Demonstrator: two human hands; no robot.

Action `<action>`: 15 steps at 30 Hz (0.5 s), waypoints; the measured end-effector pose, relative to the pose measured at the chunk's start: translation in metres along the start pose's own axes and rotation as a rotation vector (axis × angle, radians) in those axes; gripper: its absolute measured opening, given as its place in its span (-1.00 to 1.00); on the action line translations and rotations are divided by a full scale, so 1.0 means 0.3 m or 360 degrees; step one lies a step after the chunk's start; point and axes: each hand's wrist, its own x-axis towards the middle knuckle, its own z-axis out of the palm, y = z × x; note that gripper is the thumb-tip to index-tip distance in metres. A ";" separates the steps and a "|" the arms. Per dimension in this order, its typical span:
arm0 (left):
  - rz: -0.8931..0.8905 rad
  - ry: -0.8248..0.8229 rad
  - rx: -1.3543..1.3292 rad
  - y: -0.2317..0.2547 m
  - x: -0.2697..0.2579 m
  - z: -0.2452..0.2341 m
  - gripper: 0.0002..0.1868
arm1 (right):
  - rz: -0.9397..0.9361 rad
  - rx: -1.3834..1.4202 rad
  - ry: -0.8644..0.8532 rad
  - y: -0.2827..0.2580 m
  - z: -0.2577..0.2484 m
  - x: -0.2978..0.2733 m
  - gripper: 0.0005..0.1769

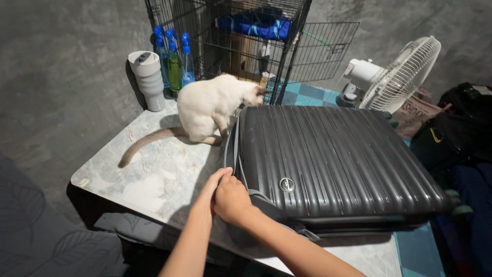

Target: The person unzips and removes a fabric cover from a suitcase, places the cover into a drawer, and repositions the suitcase on the table.

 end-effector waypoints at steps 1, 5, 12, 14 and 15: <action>-0.0090 -0.0078 0.0141 0.002 0.002 0.005 -0.51 | 0.0011 -0.0002 -0.0002 0.000 -0.004 -0.011 -0.27; -0.0350 0.0033 0.0289 0.001 -0.090 0.044 -0.43 | -0.0037 -0.0012 -0.0530 0.041 -0.045 -0.003 -0.62; -0.0393 0.0231 0.0072 -0.030 -0.166 0.154 -0.37 | 0.0086 0.0205 0.0067 0.027 -0.179 -0.098 -0.50; -0.0303 0.0331 0.0198 -0.027 -0.177 0.174 -0.40 | 0.0098 0.0154 0.0173 -0.017 -0.247 -0.135 -0.57; -0.0271 0.0373 0.0348 -0.034 -0.179 0.196 -0.44 | 0.0103 0.0102 0.0278 -0.036 -0.282 -0.149 -0.64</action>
